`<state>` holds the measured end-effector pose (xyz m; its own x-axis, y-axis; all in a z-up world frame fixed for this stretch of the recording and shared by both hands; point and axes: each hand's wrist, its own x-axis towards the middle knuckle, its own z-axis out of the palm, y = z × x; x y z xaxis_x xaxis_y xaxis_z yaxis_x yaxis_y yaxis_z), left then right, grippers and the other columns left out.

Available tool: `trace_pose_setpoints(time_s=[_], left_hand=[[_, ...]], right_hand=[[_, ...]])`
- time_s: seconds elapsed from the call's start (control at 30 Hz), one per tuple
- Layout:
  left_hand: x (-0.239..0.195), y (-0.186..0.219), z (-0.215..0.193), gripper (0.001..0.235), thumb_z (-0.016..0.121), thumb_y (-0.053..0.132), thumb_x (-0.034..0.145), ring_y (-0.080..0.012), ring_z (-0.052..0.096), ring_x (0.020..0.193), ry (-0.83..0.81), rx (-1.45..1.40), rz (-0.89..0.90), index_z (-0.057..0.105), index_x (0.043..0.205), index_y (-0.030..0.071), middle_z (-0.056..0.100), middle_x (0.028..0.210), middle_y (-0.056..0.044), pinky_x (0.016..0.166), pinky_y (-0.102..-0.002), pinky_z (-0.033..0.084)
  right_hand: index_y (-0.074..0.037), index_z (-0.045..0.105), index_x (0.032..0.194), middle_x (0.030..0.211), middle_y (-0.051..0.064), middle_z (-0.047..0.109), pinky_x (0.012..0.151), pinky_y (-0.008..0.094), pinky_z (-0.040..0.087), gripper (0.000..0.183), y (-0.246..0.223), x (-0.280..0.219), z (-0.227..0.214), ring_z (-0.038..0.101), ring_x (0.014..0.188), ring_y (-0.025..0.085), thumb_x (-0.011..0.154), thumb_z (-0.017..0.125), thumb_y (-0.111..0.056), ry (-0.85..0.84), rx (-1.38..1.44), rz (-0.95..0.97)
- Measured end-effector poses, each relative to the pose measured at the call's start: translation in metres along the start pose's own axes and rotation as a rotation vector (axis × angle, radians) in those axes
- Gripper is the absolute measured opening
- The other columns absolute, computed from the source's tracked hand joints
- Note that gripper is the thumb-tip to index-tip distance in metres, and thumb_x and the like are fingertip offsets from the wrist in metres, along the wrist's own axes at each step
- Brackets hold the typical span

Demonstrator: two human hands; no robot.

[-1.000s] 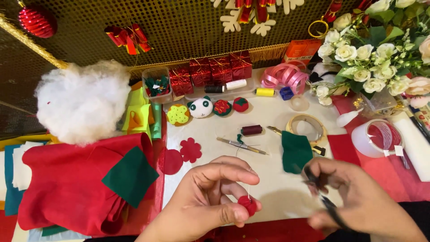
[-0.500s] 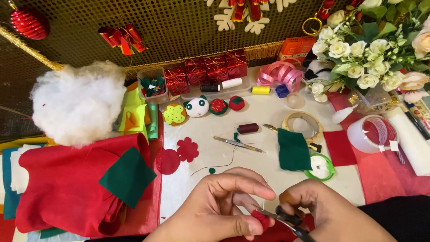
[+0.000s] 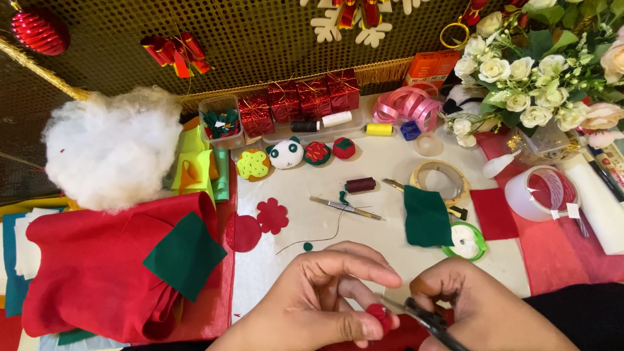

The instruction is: A person is hand-sewing a small red felt ball and preparing to attach it to green felt leaves as part of a holiday craft project.

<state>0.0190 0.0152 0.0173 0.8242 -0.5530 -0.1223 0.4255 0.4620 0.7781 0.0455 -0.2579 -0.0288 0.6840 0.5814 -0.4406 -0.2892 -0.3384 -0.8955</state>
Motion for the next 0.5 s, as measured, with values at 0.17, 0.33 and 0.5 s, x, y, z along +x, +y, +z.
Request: trace_pose_setpoints(time_s=[0.17, 0.33, 0.5], left_hand=[[0.011, 0.017, -0.008, 0.054, 0.087, 0.004, 0.076, -0.0090, 0.072, 0.079, 0.218, 0.541, 0.121, 0.071, 0.127, 0.015, 0.069, 0.139, -0.005, 0.058, -0.016, 0.057], [0.020, 0.040, -0.010, 0.091, 0.079, 0.017, 0.084, -0.0136, 0.082, 0.099, 0.487, 1.052, -0.436, 0.036, 0.158, 0.047, 0.071, 0.140, 0.005, 0.083, -0.028, 0.061], [0.021, 0.034, -0.015, 0.085, 0.089, 0.010, 0.073, -0.0140, 0.078, 0.092, 0.595, 0.860, -0.266, 0.049, 0.146, 0.029, 0.075, 0.111, 0.002, 0.079, -0.026, 0.065]], right_hand=[[-0.008, 0.053, 0.052, 0.048, 0.005, 0.060, 0.047, 0.031, 0.035, 0.069, 0.002, 0.016, -0.011, 0.047, 0.049, 0.015, 0.052, 0.121, 0.000, 0.218, -0.058, -0.047], [-0.016, 0.041, 0.061, 0.057, -0.001, 0.048, 0.056, 0.035, 0.030, 0.077, 0.014, 0.042, -0.022, 0.046, 0.057, 0.019, 0.061, 0.102, -0.063, 0.532, -0.863, 0.344], [-0.027, 0.064, 0.074, 0.082, -0.006, 0.065, 0.072, 0.033, 0.047, 0.025, 0.020, 0.055, -0.010, 0.061, 0.082, 0.016, 0.069, 0.087, -0.034, 0.509, -0.851, 0.225]])
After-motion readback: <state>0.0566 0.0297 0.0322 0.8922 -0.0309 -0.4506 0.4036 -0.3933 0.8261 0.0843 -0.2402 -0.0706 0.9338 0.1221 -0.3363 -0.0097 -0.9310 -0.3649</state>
